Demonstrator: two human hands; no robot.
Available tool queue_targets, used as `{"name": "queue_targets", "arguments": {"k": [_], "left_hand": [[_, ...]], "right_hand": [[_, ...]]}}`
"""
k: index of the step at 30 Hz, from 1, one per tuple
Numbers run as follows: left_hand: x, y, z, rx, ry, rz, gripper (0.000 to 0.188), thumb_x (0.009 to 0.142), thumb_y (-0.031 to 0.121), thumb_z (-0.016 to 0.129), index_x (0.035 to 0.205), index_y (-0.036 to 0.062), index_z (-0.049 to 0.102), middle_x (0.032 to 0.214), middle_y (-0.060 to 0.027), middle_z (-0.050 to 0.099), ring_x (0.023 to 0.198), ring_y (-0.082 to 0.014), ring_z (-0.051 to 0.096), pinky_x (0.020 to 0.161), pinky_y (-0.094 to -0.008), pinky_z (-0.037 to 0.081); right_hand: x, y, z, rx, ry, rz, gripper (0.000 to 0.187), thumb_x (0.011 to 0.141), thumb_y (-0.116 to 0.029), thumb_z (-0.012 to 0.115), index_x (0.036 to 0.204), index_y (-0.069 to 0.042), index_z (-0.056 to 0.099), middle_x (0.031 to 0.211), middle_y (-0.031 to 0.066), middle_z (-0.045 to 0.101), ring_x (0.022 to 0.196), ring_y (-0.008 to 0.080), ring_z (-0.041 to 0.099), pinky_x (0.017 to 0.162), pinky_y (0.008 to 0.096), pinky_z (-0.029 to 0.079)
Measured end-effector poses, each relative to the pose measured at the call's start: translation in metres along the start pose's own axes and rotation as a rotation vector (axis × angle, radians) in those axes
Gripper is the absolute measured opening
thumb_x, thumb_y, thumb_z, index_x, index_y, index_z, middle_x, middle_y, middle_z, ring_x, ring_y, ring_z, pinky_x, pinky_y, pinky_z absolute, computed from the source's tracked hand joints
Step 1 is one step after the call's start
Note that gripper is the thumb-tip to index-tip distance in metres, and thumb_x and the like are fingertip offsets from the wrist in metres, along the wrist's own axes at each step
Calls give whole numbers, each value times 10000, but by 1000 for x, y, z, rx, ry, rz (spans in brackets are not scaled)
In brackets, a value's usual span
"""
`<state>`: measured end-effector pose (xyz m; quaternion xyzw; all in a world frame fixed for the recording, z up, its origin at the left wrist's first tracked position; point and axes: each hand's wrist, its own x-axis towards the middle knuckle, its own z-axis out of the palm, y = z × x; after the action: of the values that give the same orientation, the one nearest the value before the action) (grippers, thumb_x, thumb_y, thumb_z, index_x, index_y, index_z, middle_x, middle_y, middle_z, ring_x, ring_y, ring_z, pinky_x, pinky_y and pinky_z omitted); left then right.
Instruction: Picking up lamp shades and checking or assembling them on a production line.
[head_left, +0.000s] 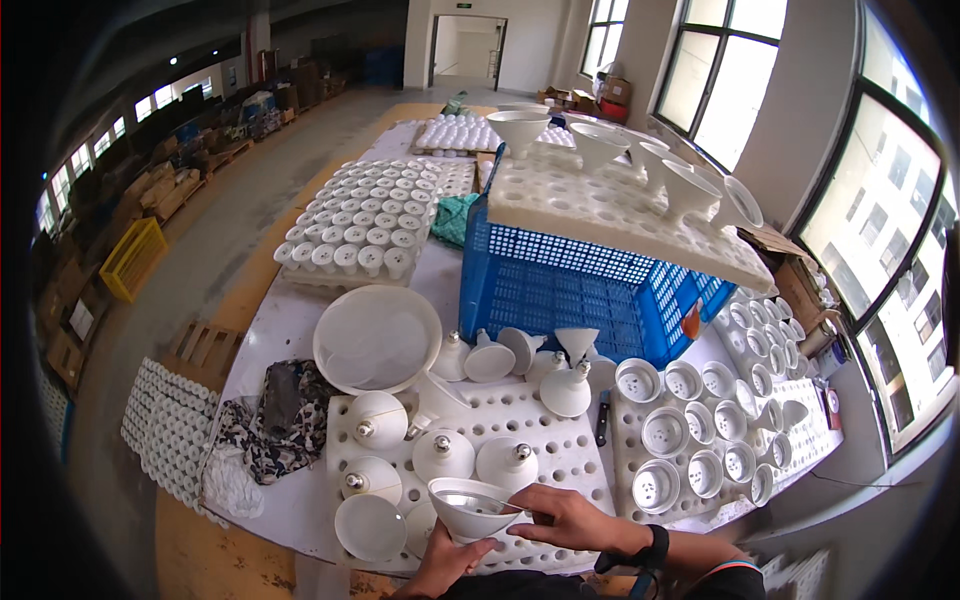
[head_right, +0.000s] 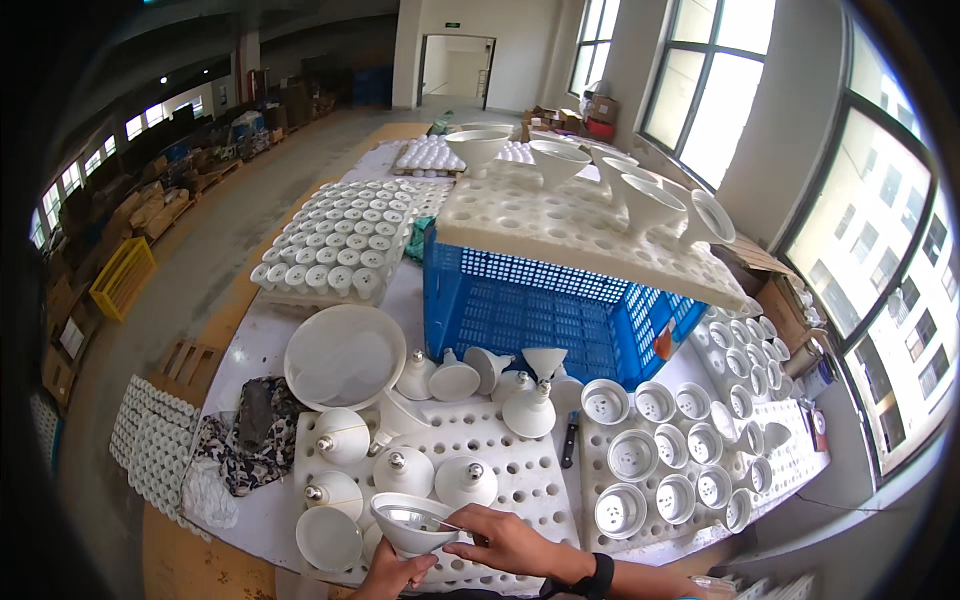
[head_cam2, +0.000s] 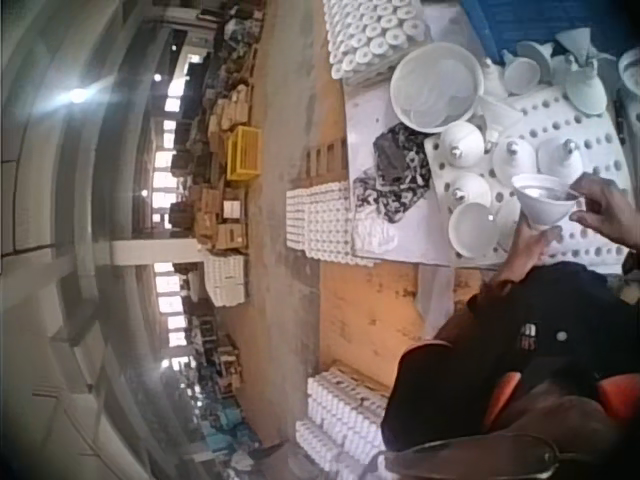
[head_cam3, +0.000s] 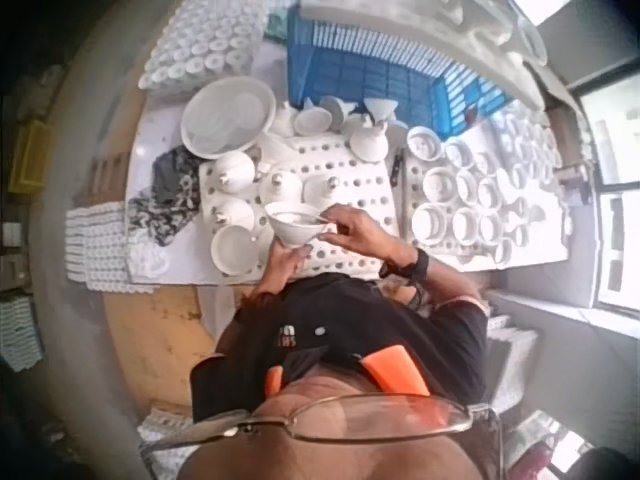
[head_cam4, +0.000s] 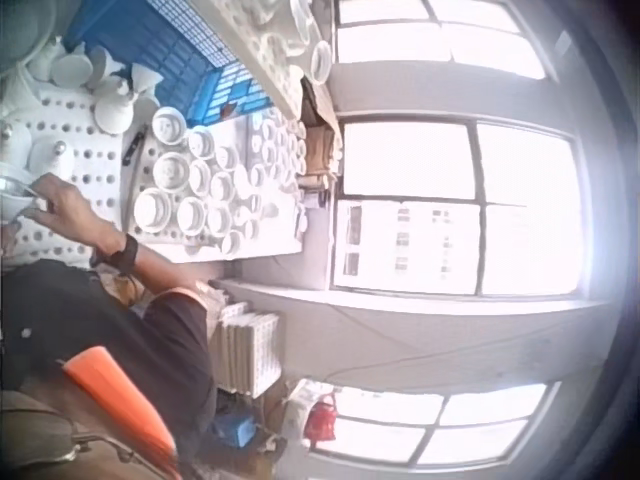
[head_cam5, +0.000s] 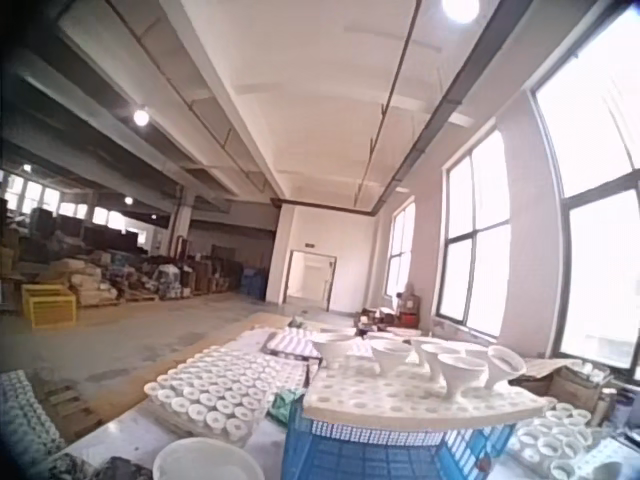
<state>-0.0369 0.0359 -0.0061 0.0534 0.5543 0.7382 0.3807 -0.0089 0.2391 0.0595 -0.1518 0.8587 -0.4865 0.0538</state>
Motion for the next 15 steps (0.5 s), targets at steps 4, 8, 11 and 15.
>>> {"name": "queue_targets", "arguments": {"k": [4,8,11,15], "left_hand": [[4,-17,-3,26,25,-160,743,678,155,709,1299,19,325,1114,-134,517,930,-203,551,741,-279,460],[14,-38,-5,-114,-121,262,764,763,120,622,1381,43,179,1083,-108,516,903,-200,561,759,-311,472],[4,-13,-5,-35,-170,247,673,801,118,602,1362,38,241,1068,-105,531,920,-188,557,788,-306,468],[2,-17,-34,152,-186,159,503,836,123,579,1286,20,381,986,-85,557,906,-161,556,795,-292,465]], "right_hand": [[-8,4,4,42,40,95,264,795,-189,663,971,-4,594,871,99,592,713,197,565,609,289,455],[5,-31,-54,-118,177,70,257,787,-193,673,958,-14,603,796,74,558,650,148,526,563,271,437],[27,-64,-122,-369,604,-151,226,752,-124,688,915,5,601,739,78,523,590,132,507,520,254,411],[89,-90,-207,-671,1052,-216,204,756,-118,662,895,14,592,737,85,524,533,129,489,516,274,406]]}}
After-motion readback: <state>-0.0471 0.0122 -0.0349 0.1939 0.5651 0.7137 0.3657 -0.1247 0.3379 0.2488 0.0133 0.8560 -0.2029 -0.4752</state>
